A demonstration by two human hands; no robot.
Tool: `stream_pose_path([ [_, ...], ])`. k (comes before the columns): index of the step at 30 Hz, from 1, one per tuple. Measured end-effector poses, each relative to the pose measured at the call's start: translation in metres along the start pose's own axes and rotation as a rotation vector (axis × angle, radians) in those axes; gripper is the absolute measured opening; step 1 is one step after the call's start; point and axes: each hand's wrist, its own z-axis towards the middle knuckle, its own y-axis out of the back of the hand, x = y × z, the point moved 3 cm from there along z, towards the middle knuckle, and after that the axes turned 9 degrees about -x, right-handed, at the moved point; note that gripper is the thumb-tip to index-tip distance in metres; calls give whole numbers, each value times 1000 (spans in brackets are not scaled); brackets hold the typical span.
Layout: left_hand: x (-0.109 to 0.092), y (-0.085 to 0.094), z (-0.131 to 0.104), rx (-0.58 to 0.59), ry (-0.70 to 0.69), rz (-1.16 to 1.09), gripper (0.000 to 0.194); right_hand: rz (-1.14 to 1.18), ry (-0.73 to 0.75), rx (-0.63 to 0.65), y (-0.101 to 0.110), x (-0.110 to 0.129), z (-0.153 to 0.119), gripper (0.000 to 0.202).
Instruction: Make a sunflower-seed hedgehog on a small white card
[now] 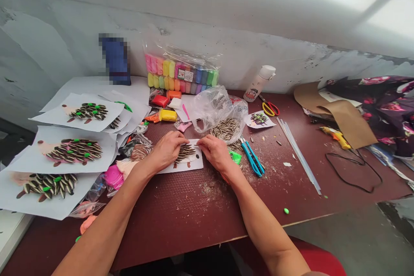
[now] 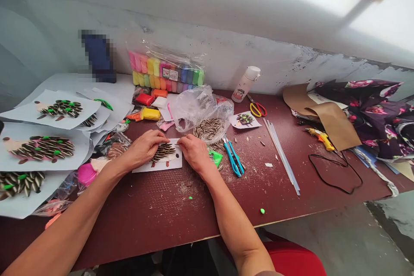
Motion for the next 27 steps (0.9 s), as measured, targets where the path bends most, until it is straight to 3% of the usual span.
stream_pose_path([
  [10, -2, 0, 1, 41, -14, 19, 46, 139, 72, -56, -9, 0, 3, 12],
  [27, -12, 0, 1, 88, -37, 112, 50, 2, 69, 21, -13, 6, 8, 16],
])
